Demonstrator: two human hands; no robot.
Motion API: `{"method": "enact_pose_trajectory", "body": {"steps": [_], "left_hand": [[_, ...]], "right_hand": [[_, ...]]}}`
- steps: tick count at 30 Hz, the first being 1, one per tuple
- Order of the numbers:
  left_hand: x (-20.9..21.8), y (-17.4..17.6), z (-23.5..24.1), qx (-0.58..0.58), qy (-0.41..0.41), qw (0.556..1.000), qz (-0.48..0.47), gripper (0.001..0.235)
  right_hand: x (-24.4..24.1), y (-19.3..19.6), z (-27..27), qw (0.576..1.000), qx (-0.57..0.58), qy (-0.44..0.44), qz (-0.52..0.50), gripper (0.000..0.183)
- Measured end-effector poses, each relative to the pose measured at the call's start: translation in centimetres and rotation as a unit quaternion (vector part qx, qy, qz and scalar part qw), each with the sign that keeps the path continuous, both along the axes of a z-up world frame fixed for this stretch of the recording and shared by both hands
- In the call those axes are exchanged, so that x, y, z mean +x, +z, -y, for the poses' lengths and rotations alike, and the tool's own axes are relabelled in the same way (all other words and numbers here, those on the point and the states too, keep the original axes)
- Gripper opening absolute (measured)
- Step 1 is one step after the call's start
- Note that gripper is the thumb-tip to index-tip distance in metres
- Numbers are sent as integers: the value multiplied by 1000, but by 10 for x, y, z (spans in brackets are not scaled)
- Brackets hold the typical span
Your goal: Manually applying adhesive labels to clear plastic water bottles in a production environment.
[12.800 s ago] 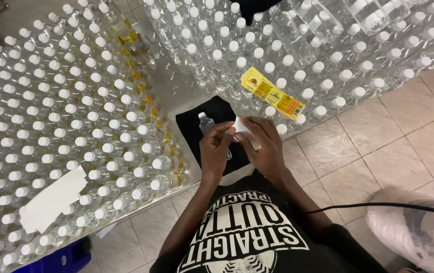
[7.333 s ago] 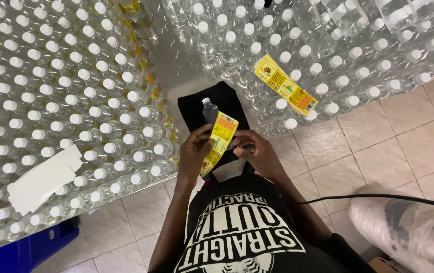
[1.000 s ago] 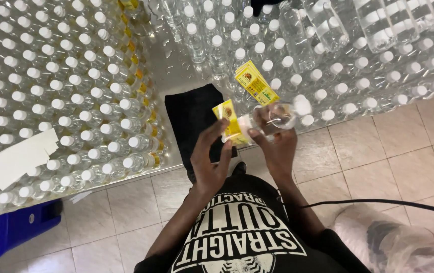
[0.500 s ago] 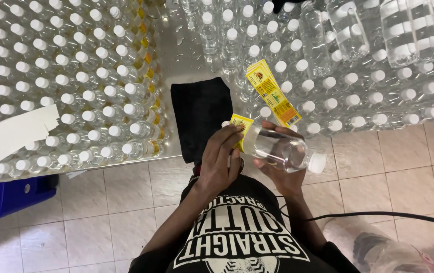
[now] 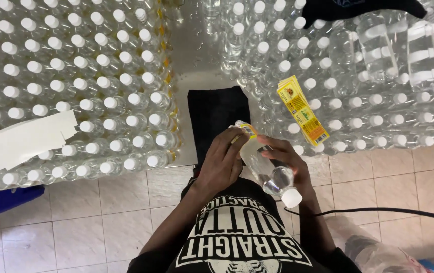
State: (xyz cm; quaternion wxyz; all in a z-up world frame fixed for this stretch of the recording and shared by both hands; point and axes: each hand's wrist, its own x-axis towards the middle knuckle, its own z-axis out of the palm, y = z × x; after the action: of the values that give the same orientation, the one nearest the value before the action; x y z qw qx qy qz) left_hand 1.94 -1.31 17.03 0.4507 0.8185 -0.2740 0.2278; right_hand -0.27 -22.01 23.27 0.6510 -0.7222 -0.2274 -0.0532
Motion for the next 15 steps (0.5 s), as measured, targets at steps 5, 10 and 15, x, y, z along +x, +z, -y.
{"method": "enact_pose_trajectory", "body": {"steps": [5,10,15], "left_hand": [[10,-13,-25,35,28,997,-57,46],[17,-21,-42,25,75,987,-142,46],[8,-22,-43,-57,63,952,-295,72]], "right_hand": [[25,-2,-11,999,-2,20,-41,64],[79,14,-37,999,-42,25,-9,62],[162,9,-85,960,-248,-105,-73,88]]}}
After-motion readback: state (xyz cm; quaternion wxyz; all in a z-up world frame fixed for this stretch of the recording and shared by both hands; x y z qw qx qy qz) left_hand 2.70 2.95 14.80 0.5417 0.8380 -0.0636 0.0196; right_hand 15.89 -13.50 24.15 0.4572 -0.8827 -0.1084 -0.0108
